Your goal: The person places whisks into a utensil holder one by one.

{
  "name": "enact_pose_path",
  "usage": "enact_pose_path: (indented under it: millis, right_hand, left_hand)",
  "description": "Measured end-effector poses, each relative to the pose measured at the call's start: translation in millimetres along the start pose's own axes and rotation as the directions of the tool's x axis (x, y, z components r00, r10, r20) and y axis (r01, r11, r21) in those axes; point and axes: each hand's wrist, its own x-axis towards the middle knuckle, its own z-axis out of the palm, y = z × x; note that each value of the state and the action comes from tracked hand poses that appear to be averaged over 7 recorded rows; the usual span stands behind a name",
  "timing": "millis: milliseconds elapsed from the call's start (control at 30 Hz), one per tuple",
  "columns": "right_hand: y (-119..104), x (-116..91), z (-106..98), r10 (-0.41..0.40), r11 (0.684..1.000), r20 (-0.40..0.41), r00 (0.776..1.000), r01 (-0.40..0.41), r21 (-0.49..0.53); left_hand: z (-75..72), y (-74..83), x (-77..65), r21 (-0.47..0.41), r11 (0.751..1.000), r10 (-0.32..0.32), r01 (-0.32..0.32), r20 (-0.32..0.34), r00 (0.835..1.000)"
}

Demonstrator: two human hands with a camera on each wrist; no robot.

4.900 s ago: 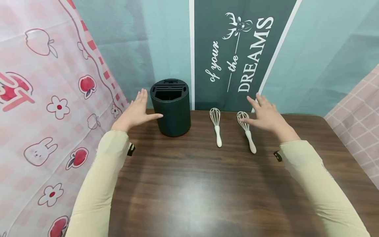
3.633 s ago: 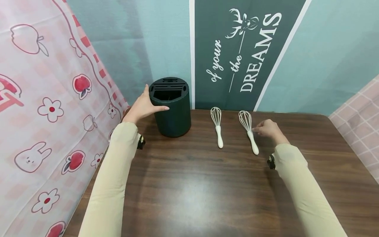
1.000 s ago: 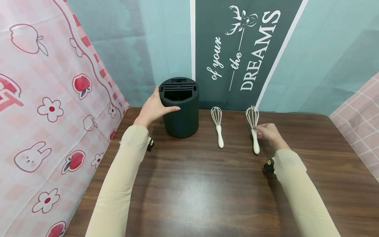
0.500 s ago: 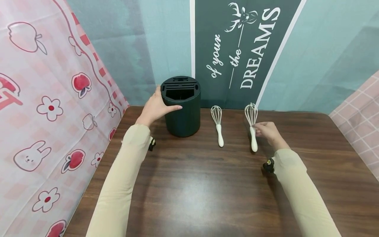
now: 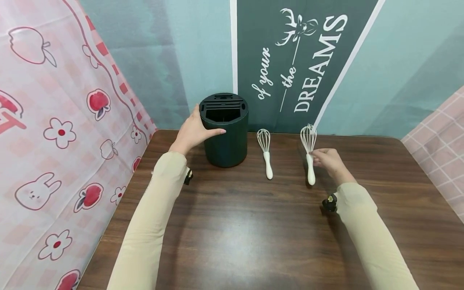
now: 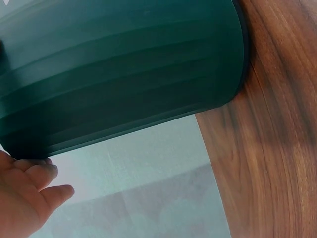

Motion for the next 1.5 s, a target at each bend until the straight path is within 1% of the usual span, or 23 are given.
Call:
enact_pose_path:
  millis: [167, 300, 433, 600, 700, 833, 1000, 1100, 1167, 1267, 1367, 1467, 1500]
  right_hand:
    - [1.4, -2.4, 0.1, -0.01, 1.0, -0.001, 1.0, 0.01, 0.024]
    - [1.1, -4.6, 0.6, -0.032, 0.999, -0.007, 0.999, 0.032, 0.033]
    - [0.9, -6.3, 1.4, -0.047, 0.997, 0.005, 0.999, 0.046, 0.053]
    - [1.3, -8.4, 2.6, -0.041, 0.991, 0.033, 0.999, 0.037, 0.125]
    - [2.0, -10.5, 2.5, -0.034, 0.98, 0.053, 0.998, 0.023, 0.198]
    - [3.6, -13.4, 1.9, -0.034, 0.953, 0.091, 0.995, 0.005, 0.304]
    - [6.1, -15.2, 2.6, -0.064, 0.929, 0.137, 0.988, 0.009, 0.37]
    - [7.2, -16.6, 3.6, -0.085, 0.906, 0.159, 0.984, 0.01, 0.422]
    - [7.6, -17.9, 4.0, -0.096, 0.885, 0.177, 0.979, 0.002, 0.466]
    - [9.1, -22.2, 6.4, -0.116, 0.844, 0.207, 0.971, -0.014, 0.536]
    - [10.9, -26.7, 9.4, -0.123, 0.795, 0.236, 0.964, -0.047, 0.605]
    - [12.8, -30.7, 12.6, -0.121, 0.75, 0.248, 0.961, -0.076, 0.657]
    - [13.5, -31.9, 13.8, -0.122, 0.74, 0.248, 0.961, -0.078, 0.668]
  left_hand:
    - [2.7, 0.8, -2.7, 0.007, 1.0, 0.001, -0.001, -0.004, 1.0]
    - [4.3, 1.2, -5.1, 0.002, 1.0, 0.008, -0.008, -0.014, 1.0]
    - [6.0, 1.3, -8.2, -0.003, 1.0, 0.011, -0.011, -0.025, 1.0]
    - [7.9, 2.5, -12.5, -0.006, 1.0, 0.011, -0.012, -0.036, 0.999]
    - [8.9, 3.2, -14.9, -0.004, 1.0, 0.011, -0.011, -0.039, 0.999]
    - [10.3, 3.2, -17.5, -0.003, 1.0, 0.014, -0.014, -0.045, 0.999]
    - [11.8, 3.0, -20.9, -0.007, 1.0, 0.017, -0.017, -0.048, 0.999]
    - [12.4, 3.0, -22.9, -0.008, 1.0, 0.018, -0.019, -0.05, 0.999]
    - [12.8, 3.1, -24.3, -0.006, 1.0, 0.021, -0.021, -0.052, 0.998]
    - [13.2, 1.6, -26.3, -0.002, 1.0, 0.029, -0.029, -0.051, 0.998]
    - [13.6, 0.0, -28.8, 0.0, 0.999, 0.038, -0.038, -0.05, 0.998]
    - [14.1, -1.5, -31.4, 0.003, 0.999, 0.044, -0.044, -0.047, 0.998]
    - [14.3, -2.1, -32.2, 0.005, 0.999, 0.045, -0.045, -0.046, 0.998]
